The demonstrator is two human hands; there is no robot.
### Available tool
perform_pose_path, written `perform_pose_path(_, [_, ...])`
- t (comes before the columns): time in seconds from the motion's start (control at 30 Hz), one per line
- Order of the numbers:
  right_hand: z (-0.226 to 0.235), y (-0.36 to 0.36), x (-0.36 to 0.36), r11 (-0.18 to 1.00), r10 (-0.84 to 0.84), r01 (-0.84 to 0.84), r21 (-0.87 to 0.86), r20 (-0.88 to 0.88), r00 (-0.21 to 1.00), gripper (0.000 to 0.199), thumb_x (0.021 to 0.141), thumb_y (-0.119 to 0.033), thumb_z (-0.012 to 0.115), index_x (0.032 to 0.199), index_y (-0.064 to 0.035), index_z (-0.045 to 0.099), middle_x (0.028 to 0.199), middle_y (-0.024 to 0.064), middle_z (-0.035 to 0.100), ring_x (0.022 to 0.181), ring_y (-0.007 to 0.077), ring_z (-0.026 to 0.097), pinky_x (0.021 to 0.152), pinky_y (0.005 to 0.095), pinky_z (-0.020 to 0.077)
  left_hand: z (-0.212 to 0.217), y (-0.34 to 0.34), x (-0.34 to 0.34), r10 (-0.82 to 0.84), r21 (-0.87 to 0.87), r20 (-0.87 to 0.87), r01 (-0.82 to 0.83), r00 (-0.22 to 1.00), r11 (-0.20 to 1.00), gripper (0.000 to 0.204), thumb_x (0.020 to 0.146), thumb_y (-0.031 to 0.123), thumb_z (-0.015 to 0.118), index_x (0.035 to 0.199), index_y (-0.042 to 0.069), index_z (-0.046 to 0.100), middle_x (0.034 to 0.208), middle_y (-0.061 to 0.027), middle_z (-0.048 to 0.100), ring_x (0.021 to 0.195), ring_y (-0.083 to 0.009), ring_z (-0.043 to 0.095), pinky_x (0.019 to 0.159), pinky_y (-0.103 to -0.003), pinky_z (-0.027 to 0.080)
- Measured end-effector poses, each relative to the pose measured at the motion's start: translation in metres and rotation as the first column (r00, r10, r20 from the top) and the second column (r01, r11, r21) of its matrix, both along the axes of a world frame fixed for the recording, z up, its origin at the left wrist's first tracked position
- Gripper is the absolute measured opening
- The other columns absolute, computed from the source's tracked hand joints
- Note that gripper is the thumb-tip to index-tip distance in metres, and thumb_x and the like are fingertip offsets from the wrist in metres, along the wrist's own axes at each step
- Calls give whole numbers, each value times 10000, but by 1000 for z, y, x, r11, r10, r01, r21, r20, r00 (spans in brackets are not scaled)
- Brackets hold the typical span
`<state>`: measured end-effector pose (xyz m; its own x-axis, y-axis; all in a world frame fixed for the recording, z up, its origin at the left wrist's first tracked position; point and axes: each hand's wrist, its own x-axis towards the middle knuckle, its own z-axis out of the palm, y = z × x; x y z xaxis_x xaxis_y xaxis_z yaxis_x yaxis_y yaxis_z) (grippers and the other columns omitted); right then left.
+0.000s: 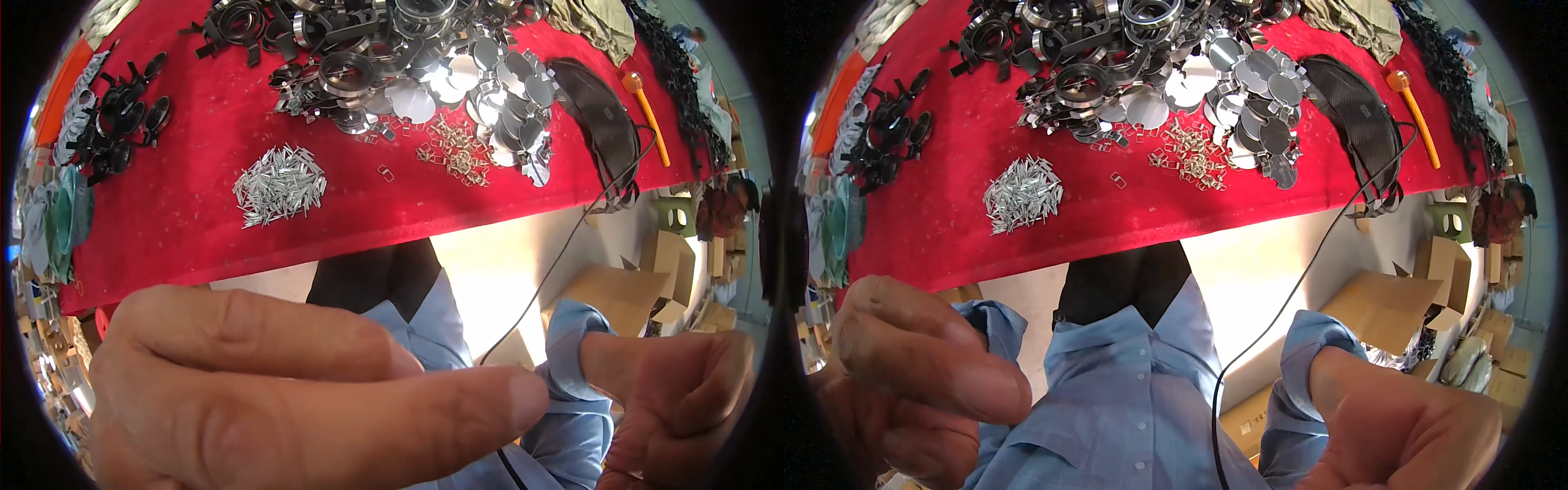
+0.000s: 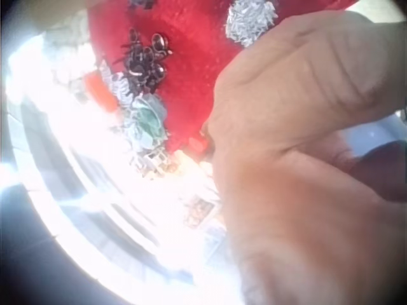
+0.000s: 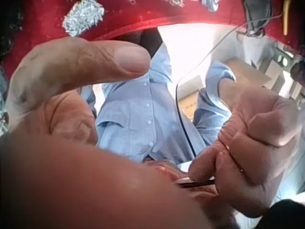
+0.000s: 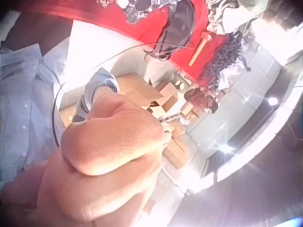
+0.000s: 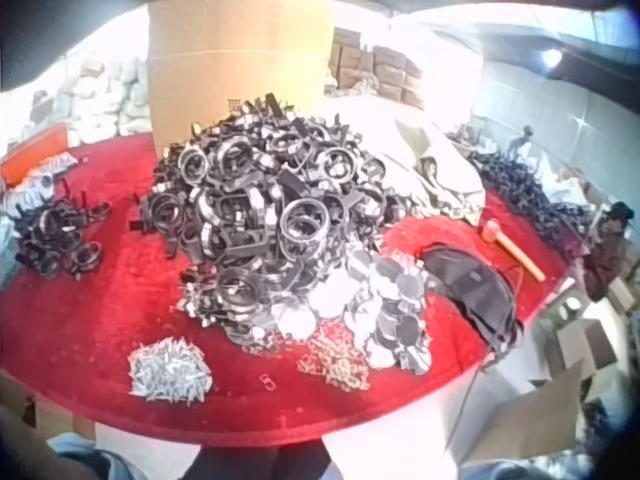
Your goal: The person assembles mirrors by picking up frames, mirror plates, and metal fasteners, fitting the plates into the frames, and securing them with the fasteners by hand.
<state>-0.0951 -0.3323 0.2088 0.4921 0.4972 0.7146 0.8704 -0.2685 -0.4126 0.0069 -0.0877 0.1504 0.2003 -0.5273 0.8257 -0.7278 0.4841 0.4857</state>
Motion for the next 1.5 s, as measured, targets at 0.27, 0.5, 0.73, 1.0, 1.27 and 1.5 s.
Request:
perform_pose_path(0.27, [-7,6,11,1000,-18,17,20,66,998,312,760,-15,784,778,-163,511,651,-69,424,523,72,355,513,233,244,-4,14,20,17,-3,2,-17,1000,1000,181,968,326,619,1093,198,589,976,43,686,665,-97,592,620,-306,376])
perform_pose_path(0.5, [-12,4,18,999,-8,3,40,120,993,342,760,13,778,759,-170,489,630,-77,411,509,66,347,522,227,239,-5,3,28,58,-3,0,-58,998,998,156,965,319,621,1062,198,608,960,57,689,658,-84,587,626,-302,364])
perform_pose_path(0.73, [-36,6,-13,855,-151,-42,517,326,933,290,761,-263,699,510,-328,570,435,-192,338,400,3,263,505,206,190,-4,-8,18,83,-18,3,-83,997,996,134,962,312,622,1030,197,628,943,72,693,650,-71,582,632,-298,352])
perform_pose_path(1.0, [2,4,-8,984,-178,177,-24,-58,982,252,862,-72,725,1031,-196,585,768,-66,444,568,91,376,567,252,277,-6,52,43,172,6,-15,-172,985,985,117,958,305,624,995,197,650,924,88,696,642,-56,576,638,-294,338])
perform_pose_path(1.27, [-17,-8,-29,941,-229,209,268,46,972,373,925,-161,683,1274,-259,596,899,-57,459,614,93,404,599,277,309,-7,56,16,236,6,-44,-236,971,972,111,954,297,626,959,196,672,904,105,700,633,-40,570,645,-290,324])
perform_pose_path(1.5, [-13,-7,-27,949,-217,207,240,17,976,439,883,-177,751,1281,-313,627,987,-101,508,629,40,423,575,227,266,53,58,-31,373,247,-46,-351,927,903,240,872,142,688,688,121,536,728,-19,670,552,-170,617,478,-332,434])
